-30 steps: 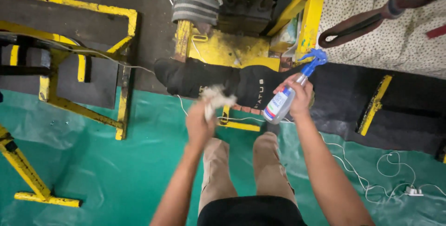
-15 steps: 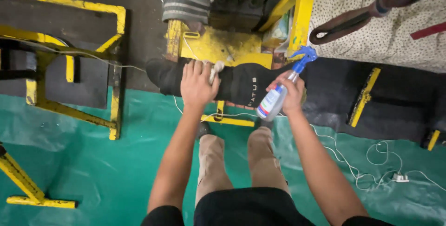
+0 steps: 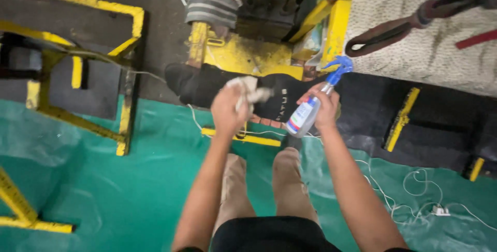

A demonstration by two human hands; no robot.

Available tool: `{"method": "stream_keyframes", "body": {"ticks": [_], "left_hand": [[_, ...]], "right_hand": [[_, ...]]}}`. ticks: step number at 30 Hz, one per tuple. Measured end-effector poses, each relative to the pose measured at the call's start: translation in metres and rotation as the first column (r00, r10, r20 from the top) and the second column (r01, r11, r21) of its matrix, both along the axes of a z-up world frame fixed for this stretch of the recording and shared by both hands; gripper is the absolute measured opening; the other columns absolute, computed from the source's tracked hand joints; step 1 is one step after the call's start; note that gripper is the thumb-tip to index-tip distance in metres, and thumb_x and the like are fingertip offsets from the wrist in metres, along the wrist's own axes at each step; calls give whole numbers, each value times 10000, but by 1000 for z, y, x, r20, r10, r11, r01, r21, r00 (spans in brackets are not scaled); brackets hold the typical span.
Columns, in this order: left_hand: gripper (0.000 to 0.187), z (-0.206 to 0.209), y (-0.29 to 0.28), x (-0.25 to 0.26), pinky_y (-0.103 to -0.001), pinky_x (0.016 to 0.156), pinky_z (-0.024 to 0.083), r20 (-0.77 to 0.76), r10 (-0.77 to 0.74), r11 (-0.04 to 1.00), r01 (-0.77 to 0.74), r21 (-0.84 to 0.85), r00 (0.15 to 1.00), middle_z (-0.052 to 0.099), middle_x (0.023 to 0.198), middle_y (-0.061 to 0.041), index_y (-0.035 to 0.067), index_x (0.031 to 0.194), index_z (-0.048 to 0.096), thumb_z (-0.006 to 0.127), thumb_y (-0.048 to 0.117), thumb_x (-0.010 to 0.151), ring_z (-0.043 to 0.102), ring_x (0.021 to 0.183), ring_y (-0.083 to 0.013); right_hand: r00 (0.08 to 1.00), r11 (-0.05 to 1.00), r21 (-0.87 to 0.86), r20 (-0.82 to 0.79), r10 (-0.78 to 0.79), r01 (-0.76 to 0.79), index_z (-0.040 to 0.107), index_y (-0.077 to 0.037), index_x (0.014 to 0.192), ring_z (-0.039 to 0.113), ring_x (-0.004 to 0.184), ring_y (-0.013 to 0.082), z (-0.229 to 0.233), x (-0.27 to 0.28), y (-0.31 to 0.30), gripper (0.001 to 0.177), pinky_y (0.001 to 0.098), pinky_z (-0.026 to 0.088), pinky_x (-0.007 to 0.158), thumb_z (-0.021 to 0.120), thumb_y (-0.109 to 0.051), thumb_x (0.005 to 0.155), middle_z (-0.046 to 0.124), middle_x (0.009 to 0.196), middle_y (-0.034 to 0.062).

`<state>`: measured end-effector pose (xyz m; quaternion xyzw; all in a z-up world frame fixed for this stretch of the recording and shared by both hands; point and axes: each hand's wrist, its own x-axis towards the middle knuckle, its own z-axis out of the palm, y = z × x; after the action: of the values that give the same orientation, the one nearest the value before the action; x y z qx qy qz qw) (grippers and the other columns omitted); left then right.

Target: Clean and wipe down various gym machines and surfaces using a spray bottle and cloth.

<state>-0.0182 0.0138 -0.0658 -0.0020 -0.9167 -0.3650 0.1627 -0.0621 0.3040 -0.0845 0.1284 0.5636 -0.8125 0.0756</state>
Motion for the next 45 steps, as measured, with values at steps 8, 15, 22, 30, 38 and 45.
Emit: {"method": "stream_keyframes", "body": {"ticks": [8,15,22,30,38,45], "left_hand": [[405,-40,-26,94,-413,1033,517,116,570,463,-435,772,813,683,1267,-155,-22,1259,642,487,280,1038,657,1156,-237],[597,-4,-59,-16,-507,1169,383,-29,436,874,-431,-223,900,414,1578,-273,104,1366,521,792,347,893,401,1445,-448],[691,-3,-105,-86,-504,1038,428,356,447,893,-431,-129,821,542,1442,-228,54,1546,430,687,273,943,512,1296,-426],[695,39,2,-79,-487,1095,472,67,272,956,-278,95,960,608,1388,-199,43,1507,474,724,132,865,596,1258,-401],[512,31,102,32,-555,1248,282,233,-37,996,17,88,972,585,1446,-126,66,1324,608,665,151,823,439,1466,-392],[641,25,112,-6,-612,1171,227,184,5,985,27,-173,983,561,1408,-182,50,1390,604,662,184,766,430,1382,-430]], "right_hand": [[1000,999,-39,22,-12,13,568,24,992,673,656,318,4,-5,0,201,470,609,670,604,-156,910,628,752,198],[1000,1000,17,27,6,-6,580,29,982,687,663,329,9,-2,3,205,459,605,681,587,-167,923,654,749,216],[1000,1000,30,17,-7,6,566,33,970,676,663,343,7,1,0,213,469,608,678,593,-171,917,630,753,222],[1000,1000,19,13,9,-9,572,43,968,681,654,350,17,0,1,242,462,603,692,589,-187,896,651,741,238],[1000,998,66,-11,7,-7,576,61,956,680,660,335,16,-3,-1,250,452,603,684,585,-184,907,632,740,218],[1000,999,47,10,3,-3,570,47,942,684,650,318,18,-4,-3,254,433,607,680,582,-200,887,656,725,217]]}}
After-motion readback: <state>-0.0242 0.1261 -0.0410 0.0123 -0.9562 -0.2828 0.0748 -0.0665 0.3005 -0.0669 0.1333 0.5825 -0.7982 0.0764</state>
